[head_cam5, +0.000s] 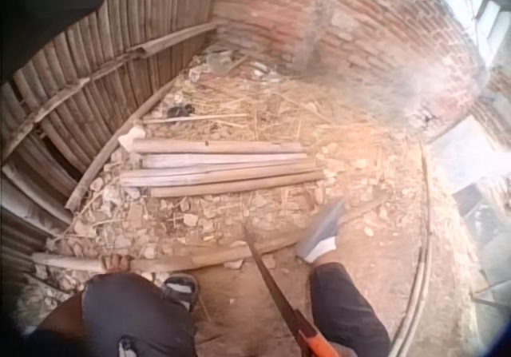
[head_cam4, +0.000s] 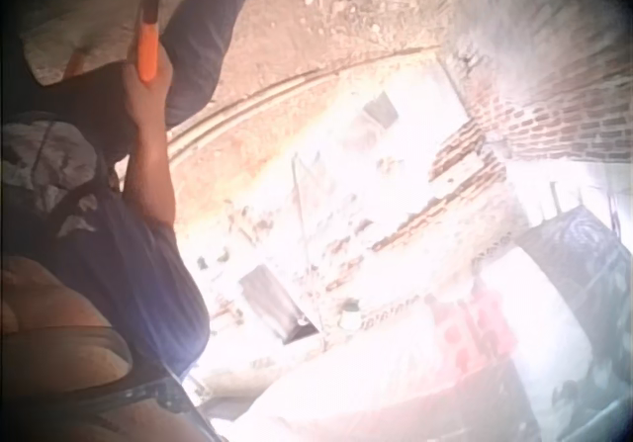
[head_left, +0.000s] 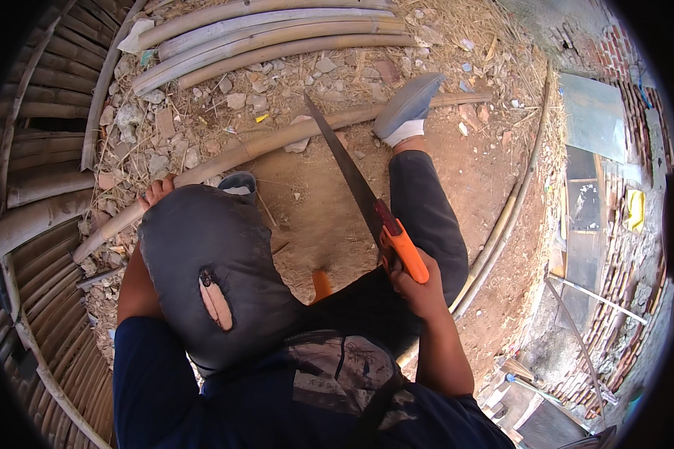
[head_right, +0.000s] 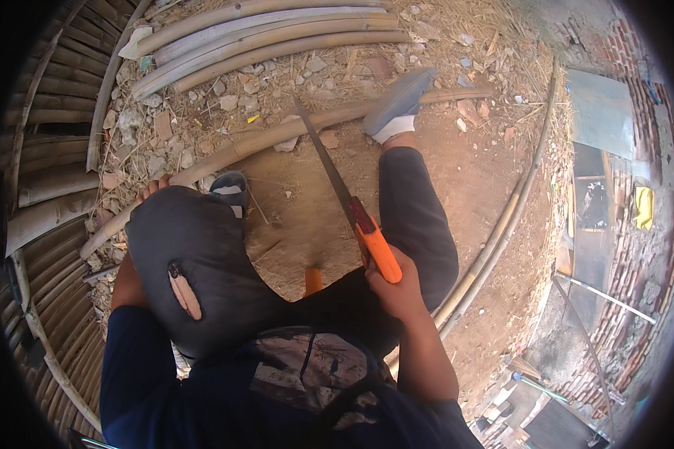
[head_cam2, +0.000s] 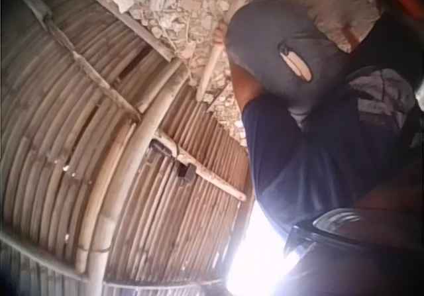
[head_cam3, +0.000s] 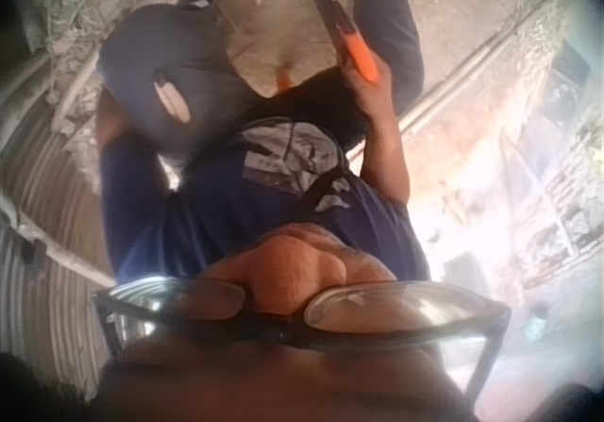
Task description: The person saws a bamboo pole with a hand saw while holding the pole steady by hand.
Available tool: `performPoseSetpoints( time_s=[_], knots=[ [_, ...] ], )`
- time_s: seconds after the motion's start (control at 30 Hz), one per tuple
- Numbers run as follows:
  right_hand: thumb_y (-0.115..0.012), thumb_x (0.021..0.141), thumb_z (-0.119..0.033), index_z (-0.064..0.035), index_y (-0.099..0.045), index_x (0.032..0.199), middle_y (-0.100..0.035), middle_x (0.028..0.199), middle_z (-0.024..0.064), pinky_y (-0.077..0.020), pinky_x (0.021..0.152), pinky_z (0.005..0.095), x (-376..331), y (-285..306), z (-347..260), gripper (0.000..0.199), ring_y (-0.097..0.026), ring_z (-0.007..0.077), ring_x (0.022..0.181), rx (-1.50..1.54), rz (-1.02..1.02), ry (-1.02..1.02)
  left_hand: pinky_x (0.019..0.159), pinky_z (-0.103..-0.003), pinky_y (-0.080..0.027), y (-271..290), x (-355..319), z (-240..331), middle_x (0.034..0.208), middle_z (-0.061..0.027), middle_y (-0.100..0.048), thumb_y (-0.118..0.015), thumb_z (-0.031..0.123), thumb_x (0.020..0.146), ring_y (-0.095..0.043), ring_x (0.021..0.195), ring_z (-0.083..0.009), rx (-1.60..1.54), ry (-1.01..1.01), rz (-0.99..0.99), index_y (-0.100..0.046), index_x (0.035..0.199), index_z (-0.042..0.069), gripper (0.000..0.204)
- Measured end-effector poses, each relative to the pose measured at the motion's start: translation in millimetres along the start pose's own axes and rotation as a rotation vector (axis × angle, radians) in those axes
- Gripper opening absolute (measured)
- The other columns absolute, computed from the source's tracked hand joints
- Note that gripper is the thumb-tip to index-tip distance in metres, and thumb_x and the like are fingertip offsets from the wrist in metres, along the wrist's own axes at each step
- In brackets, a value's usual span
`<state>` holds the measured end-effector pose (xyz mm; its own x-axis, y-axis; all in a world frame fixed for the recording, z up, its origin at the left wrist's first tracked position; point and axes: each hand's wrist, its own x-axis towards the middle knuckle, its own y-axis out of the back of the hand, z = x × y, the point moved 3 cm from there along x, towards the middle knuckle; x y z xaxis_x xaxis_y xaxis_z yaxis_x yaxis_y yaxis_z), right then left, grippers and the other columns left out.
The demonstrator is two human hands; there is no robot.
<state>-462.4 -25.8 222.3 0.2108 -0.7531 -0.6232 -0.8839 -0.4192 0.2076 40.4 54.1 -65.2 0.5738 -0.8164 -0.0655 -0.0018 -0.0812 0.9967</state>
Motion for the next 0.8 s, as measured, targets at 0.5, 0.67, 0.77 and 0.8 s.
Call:
performPoseSetpoints(
  time_s=[0.5, 0.67, 0.77, 0.8],
  knots=[
    [-0.064, 0.082, 0.000, -0.0035, -0.059, 0.090, -0.056, 0.086, 0.0001, -0.0461, 0.075, 0.0275, -2, -12, 9, 0.010, -0.055, 0.0100, 0.081, -0.020, -0.002, 0.106, 0.117, -0.070, -0.020, 9, 5, 11, 0.123, -0.0072, -0.060, -0.062, 0.046, 0.094, -0.053, 0.130, -0.0323, 0.021, 0.068, -0.106, -0.058, 0.135, 0.028, 0.045],
    [-0.064, 0.082, 0.000, -0.0044, -0.057, 0.085, -0.056, 0.083, 0.0005, -0.0464, 0.073, 0.0277, -2, -12, 8, 0.009, -0.055, 0.0107, 0.078, -0.009, 0.023, 0.056, 0.117, -0.071, -0.019, 17, 5, 10, 0.127, -0.0077, -0.058, -0.062, 0.044, 0.094, -0.051, 0.132, -0.0330, -0.005, 0.084, -0.167, -0.056, 0.138, 0.028, 0.047],
    [-0.064, 0.081, 0.001, -0.0044, -0.056, 0.084, -0.057, 0.081, 0.0010, -0.0468, 0.072, 0.0279, -5, -11, 8, 0.009, -0.056, 0.0112, 0.076, 0.013, 0.082, 0.068, 0.116, -0.071, -0.020, 14, 7, 14, 0.128, -0.0078, -0.057, -0.062, 0.045, 0.094, -0.051, 0.132, -0.0330, 0.007, 0.087, -0.194, -0.055, 0.139, 0.028, 0.048],
    [-0.063, 0.082, 0.001, -0.0044, -0.056, 0.083, -0.057, 0.081, 0.0012, -0.0469, 0.072, 0.0280, -5, -12, 9, 0.009, -0.056, 0.0113, 0.076, 0.033, 0.098, 0.083, 0.116, -0.071, -0.020, 13, 7, 14, 0.128, -0.0078, -0.057, -0.061, 0.046, 0.094, -0.051, 0.132, -0.0331, -0.004, 0.079, -0.170, -0.055, 0.139, 0.028, 0.048]
  ],
)
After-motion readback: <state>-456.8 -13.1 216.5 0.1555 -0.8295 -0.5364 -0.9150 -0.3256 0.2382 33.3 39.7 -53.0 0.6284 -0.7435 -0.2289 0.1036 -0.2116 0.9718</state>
